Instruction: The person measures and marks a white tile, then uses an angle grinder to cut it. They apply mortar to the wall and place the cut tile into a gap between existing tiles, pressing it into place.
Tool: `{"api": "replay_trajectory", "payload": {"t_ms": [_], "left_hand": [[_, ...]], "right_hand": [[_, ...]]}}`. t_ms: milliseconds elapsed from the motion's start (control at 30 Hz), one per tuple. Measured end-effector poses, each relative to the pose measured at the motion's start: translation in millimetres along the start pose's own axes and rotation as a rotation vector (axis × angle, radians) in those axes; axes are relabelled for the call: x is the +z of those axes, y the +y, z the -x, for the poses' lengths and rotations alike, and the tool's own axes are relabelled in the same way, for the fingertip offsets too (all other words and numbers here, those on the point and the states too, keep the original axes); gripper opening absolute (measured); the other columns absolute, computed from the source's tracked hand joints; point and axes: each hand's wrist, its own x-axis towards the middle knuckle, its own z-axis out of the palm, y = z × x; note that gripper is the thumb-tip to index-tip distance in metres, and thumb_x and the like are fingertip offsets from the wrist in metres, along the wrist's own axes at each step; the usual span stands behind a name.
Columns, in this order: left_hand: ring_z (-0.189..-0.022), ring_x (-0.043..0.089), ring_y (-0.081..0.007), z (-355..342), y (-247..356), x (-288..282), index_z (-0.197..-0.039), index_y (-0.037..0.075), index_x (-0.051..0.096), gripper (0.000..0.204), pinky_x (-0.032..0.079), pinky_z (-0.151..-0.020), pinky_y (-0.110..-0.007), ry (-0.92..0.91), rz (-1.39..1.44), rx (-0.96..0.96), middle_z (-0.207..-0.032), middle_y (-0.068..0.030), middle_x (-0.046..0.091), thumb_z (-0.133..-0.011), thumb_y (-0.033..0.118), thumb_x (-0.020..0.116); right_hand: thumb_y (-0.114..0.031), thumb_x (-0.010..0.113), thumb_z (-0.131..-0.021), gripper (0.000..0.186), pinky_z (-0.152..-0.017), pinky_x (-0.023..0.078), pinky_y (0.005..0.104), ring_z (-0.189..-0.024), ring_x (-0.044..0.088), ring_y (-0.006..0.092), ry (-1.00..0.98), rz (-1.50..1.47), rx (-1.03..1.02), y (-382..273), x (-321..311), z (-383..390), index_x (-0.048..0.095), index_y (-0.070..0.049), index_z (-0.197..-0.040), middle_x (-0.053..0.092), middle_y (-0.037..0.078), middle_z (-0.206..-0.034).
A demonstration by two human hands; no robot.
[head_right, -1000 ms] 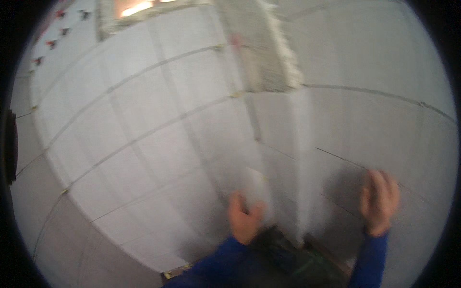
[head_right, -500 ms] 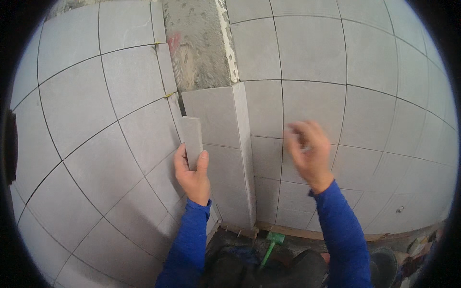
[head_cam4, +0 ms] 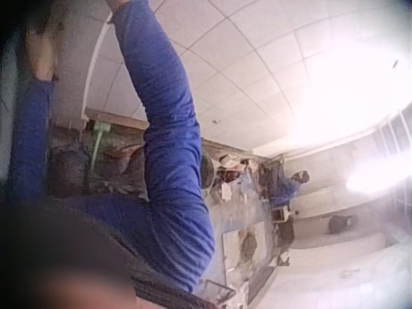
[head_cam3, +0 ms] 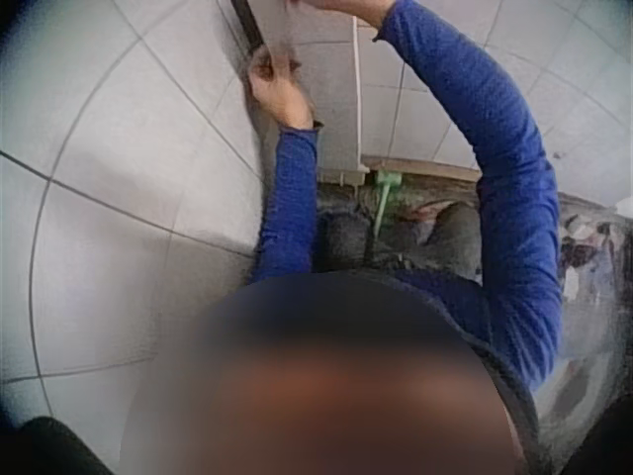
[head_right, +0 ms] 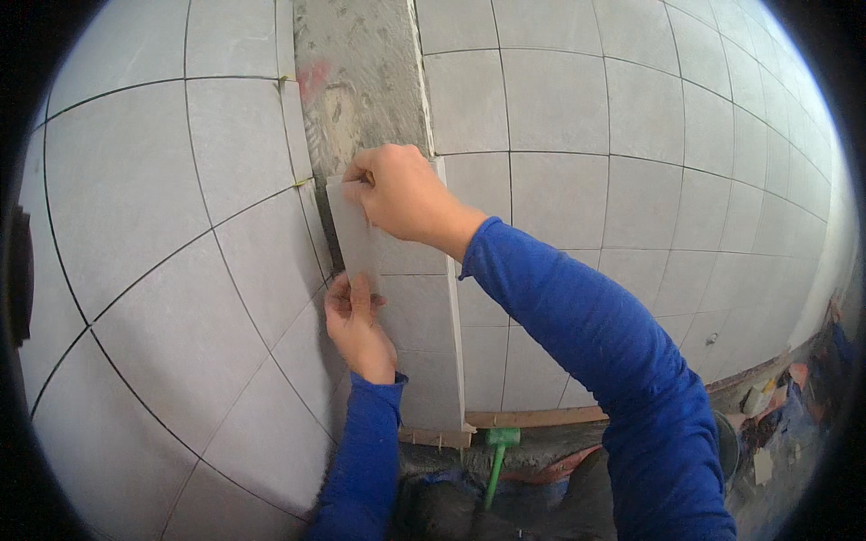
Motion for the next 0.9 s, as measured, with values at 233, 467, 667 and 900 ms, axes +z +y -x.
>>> {"api": "replay_trajectory", "payload": {"t_ms": [233, 467, 667, 900], "left_hand": [[-0.104, 0.062, -0.0166, -10, -14, -20, -0.116, 0.001, 0.060, 0.025, 0.054, -0.096, -0.031, -0.093, 0.586, -0.365, -0.113, -0.0070, 0.063, -0.098, 0.014, 0.071], [-0.110, 0.059, -0.0172, -8, -18, -29, -0.115, -0.001, 0.060, 0.021, 0.052, -0.102, -0.029, -0.006, 0.799, -0.518, -0.115, -0.0074, 0.060, -0.098, 0.008, 0.069], [-0.109, 0.059, -0.0170, -6, -14, -30, -0.113, 0.000, 0.061, 0.020, 0.052, -0.104, -0.029, 0.039, 0.794, -0.500, -0.114, -0.0071, 0.060, -0.097, 0.007, 0.071], [-0.107, 0.060, -0.0153, -5, -15, -34, -0.109, 0.001, 0.063, 0.014, 0.051, -0.105, -0.030, 0.030, 0.843, -0.539, -0.109, -0.0050, 0.063, -0.097, 0.004, 0.069]], "right_hand": [[-0.007, 0.069, -0.092, 0.017, -0.060, 0.057, 0.0295, -0.062, 0.070, 0.0156, -0.018, 0.006, 0.086, 1, 7, -21, 0.072, 0.007, -0.100, 0.070, 0.011, -0.072], [-0.008, 0.071, -0.086, 0.017, -0.063, 0.056, 0.0347, -0.062, 0.072, 0.0232, -0.061, 0.106, 0.079, -3, 20, -27, 0.075, 0.005, -0.095, 0.072, 0.016, -0.070], [-0.008, 0.070, -0.090, 0.015, -0.058, 0.055, 0.0294, -0.061, 0.069, 0.0150, -0.129, 0.252, 0.048, -2, 13, -32, 0.072, 0.007, -0.095, 0.070, 0.009, -0.070], [-0.012, 0.072, -0.088, 0.020, -0.060, 0.055, 0.0302, -0.061, 0.068, 0.0153, -0.199, 0.316, 0.014, -8, 15, -41, 0.074, 0.005, -0.097, 0.069, 0.010, -0.070]]}}
